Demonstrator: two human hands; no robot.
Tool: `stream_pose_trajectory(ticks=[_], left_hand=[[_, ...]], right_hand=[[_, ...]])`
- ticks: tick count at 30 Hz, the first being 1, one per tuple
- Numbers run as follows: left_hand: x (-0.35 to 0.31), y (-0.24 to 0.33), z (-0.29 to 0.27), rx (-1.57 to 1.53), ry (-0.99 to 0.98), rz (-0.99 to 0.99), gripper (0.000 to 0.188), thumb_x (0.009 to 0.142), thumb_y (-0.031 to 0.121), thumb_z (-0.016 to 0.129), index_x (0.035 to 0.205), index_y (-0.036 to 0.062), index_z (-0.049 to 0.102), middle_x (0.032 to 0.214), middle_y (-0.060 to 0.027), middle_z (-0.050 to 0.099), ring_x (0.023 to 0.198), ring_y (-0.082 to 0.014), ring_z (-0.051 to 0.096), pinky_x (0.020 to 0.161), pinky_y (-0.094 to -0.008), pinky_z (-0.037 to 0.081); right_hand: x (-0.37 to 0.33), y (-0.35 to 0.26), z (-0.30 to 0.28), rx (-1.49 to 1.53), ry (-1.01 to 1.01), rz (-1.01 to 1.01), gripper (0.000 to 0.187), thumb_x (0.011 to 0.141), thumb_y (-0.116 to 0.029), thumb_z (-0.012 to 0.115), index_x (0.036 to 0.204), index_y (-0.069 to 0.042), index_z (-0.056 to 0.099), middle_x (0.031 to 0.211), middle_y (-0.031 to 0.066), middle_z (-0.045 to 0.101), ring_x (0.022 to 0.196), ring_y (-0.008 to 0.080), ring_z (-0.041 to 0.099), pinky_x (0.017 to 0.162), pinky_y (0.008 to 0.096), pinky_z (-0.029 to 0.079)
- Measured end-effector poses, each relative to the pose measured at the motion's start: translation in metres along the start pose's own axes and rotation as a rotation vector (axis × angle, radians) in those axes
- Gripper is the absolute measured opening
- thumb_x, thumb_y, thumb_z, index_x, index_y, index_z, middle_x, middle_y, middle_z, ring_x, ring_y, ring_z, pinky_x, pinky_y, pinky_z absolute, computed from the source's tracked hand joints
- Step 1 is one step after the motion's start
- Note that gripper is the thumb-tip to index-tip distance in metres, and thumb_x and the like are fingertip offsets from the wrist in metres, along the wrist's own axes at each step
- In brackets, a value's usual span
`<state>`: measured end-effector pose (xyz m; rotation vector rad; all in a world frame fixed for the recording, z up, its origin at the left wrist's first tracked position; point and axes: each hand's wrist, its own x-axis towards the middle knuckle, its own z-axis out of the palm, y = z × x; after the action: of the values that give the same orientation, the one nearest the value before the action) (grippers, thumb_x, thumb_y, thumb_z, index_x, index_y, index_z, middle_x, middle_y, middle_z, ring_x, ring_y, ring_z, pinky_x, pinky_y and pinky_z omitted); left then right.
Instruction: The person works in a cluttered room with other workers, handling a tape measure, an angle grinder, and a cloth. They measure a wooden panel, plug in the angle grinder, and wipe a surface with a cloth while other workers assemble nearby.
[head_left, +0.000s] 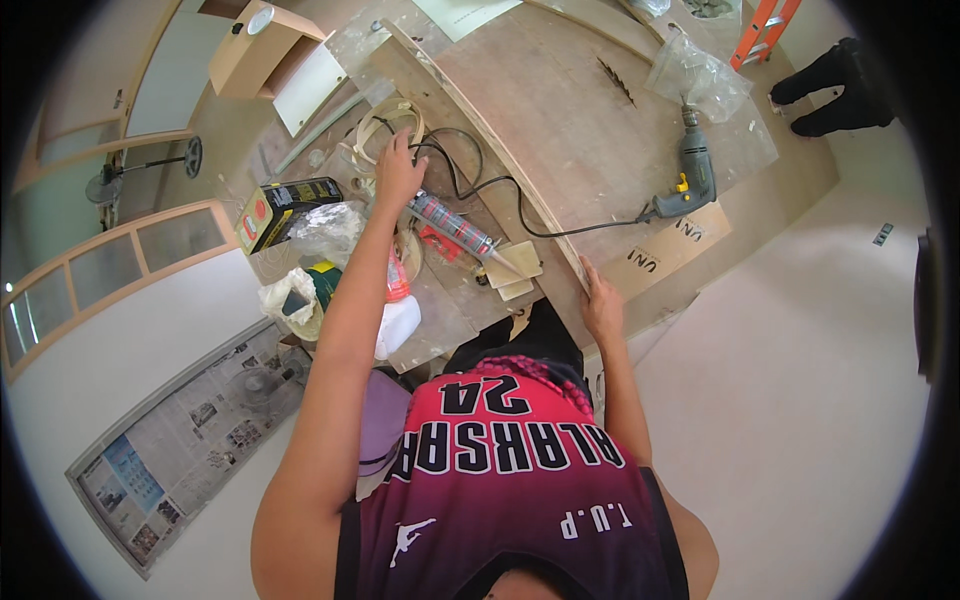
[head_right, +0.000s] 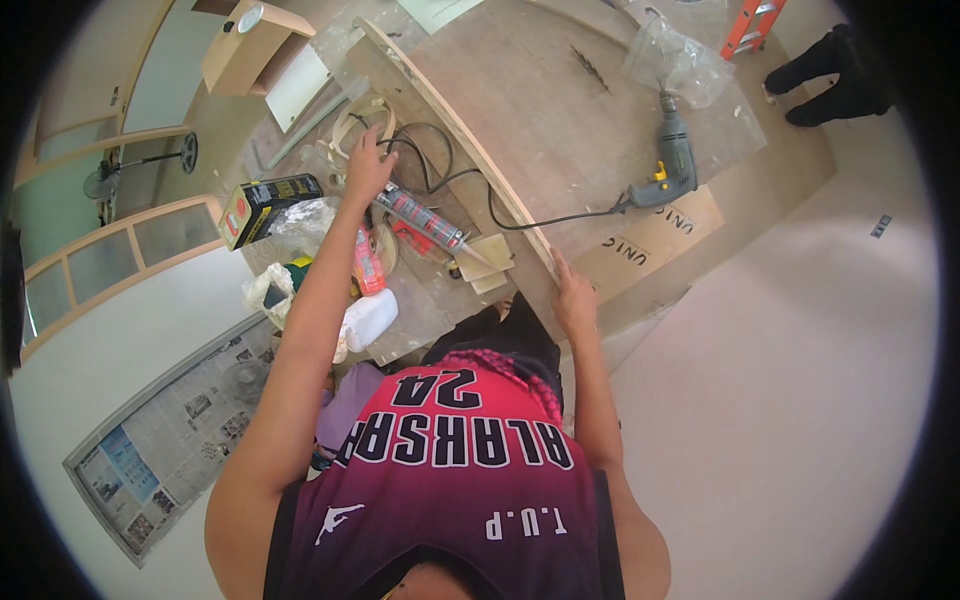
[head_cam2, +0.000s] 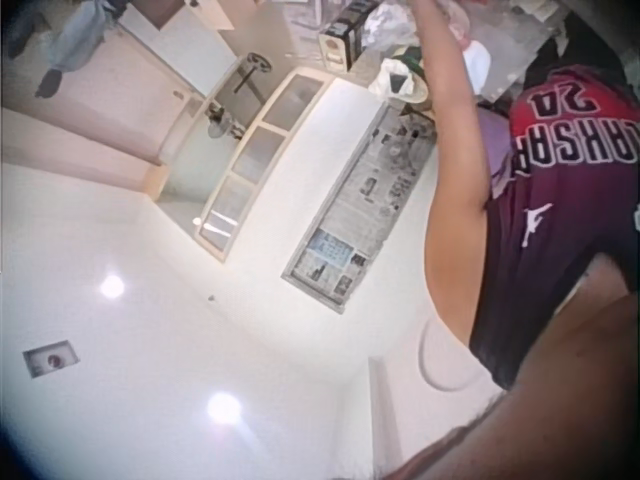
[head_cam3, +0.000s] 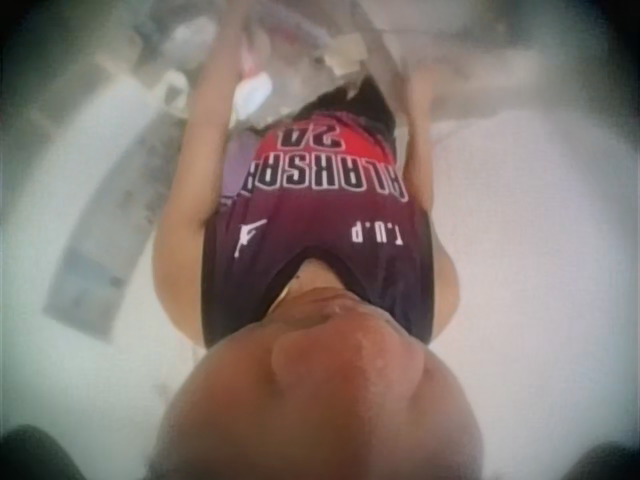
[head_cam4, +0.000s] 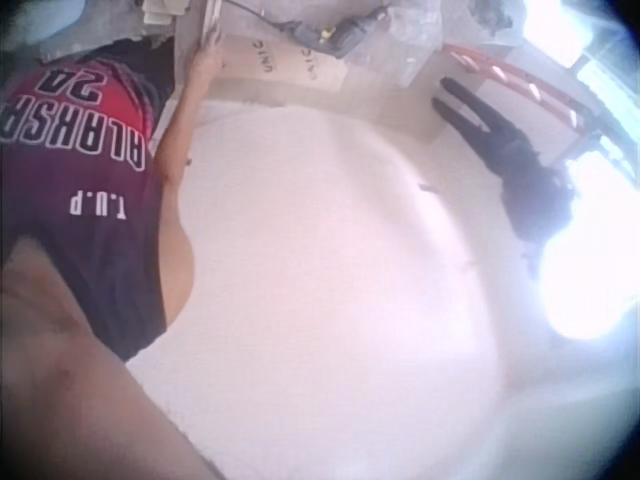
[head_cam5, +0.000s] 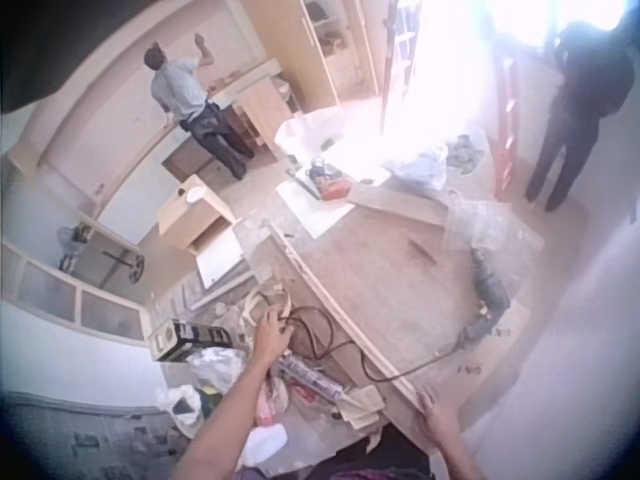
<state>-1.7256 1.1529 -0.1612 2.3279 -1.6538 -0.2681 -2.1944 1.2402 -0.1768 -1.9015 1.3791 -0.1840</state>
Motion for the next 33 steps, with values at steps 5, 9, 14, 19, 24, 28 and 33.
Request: stream_pose_trajectory(ticks=[5,9,14,19,24,28,33], left_hand=[[-0.008,-0.011,0.003,0.076,-0.173,-0.006,0.062,0.088,0.019,0.073,0.146,0.0114,0.051,0.136,-0.0167,0.063,0.127,-0.0398,0.058,0.106,-0.0557,0.046],[-0.004,-0.004,0.001,0.119,-0.17,-0.04,0.059,0.088,0.02,0.073,0.143,0.0112,0.053,0.133,-0.0169,0.065,0.123,-0.0401,0.061,0.104,-0.0567,0.046],[0.002,-0.013,-0.004,0.219,-0.2,-0.041,0.04,0.093,0.018,0.064,0.132,0.0091,0.058,0.123,-0.0172,0.07,0.113,-0.0395,0.067,0.097,-0.0553,0.05],[0.002,-0.023,0.021,0.256,-0.181,0.048,0.028,0.099,0.015,0.049,0.123,0.0082,0.062,0.109,-0.0178,0.073,0.105,-0.0391,0.07,0.089,-0.0554,0.051],[-0.007,-0.027,0.024,0.249,-0.188,0.042,0.027,0.098,0.013,0.05,0.121,0.0083,0.062,0.108,-0.0182,0.074,0.102,-0.0396,0.071,0.088,-0.0557,0.052],[-0.001,-0.027,0.015,0.241,-0.169,0.065,0.023,0.1,0.016,0.049,0.118,0.0076,0.061,0.106,-0.0178,0.073,0.1,-0.04,0.071,0.087,-0.057,0.052],[-0.002,-0.026,0.011,0.207,-0.132,0.039,0.024,0.095,0.01,0.053,0.118,0.0061,0.061,0.102,-0.0215,0.073,0.098,-0.0428,0.07,0.082,-0.0573,0.053]], right_hand=[[-0.003,0.007,0.013,-0.001,-0.012,0.002,0.074,0.083,0.003,0.061,0.154,-0.018,0.048,0.103,0.0269,0.07,0.099,0.0476,0.065,0.086,0.053,0.052],[0.004,0.005,0.011,0.057,0.004,-0.054,0.077,0.08,0.005,0.06,0.153,-0.017,0.049,0.106,0.0285,0.069,0.098,0.0467,0.066,0.085,0.0539,0.051],[0.007,0.004,0.016,0.064,0.018,-0.157,0.078,0.079,0.004,0.062,0.153,-0.015,0.049,0.103,0.0298,0.069,0.095,0.0473,0.067,0.083,0.0543,0.051],[-0.002,0.014,0.018,0.062,0.045,-0.151,0.078,0.077,0.006,0.063,0.152,-0.014,0.05,0.1,0.0298,0.069,0.092,0.0484,0.067,0.083,0.0531,0.052],[-0.01,0.018,0.022,0.058,0.018,-0.177,0.075,0.079,0.006,0.063,0.152,-0.01,0.049,0.111,0.0293,0.068,0.103,0.0479,0.064,0.091,0.0521,0.051],[-0.003,0.018,0.026,0.092,0.071,-0.255,0.075,0.08,0.006,0.063,0.152,-0.008,0.048,0.123,0.029,0.064,0.115,0.0479,0.059,0.098,0.052,0.048],[0.016,0.001,0.016,0.087,0.012,-0.246,0.075,0.079,0.006,0.063,0.152,-0.007,0.048,0.12,0.0289,0.064,0.114,0.0473,0.059,0.1,0.0509,0.048]])
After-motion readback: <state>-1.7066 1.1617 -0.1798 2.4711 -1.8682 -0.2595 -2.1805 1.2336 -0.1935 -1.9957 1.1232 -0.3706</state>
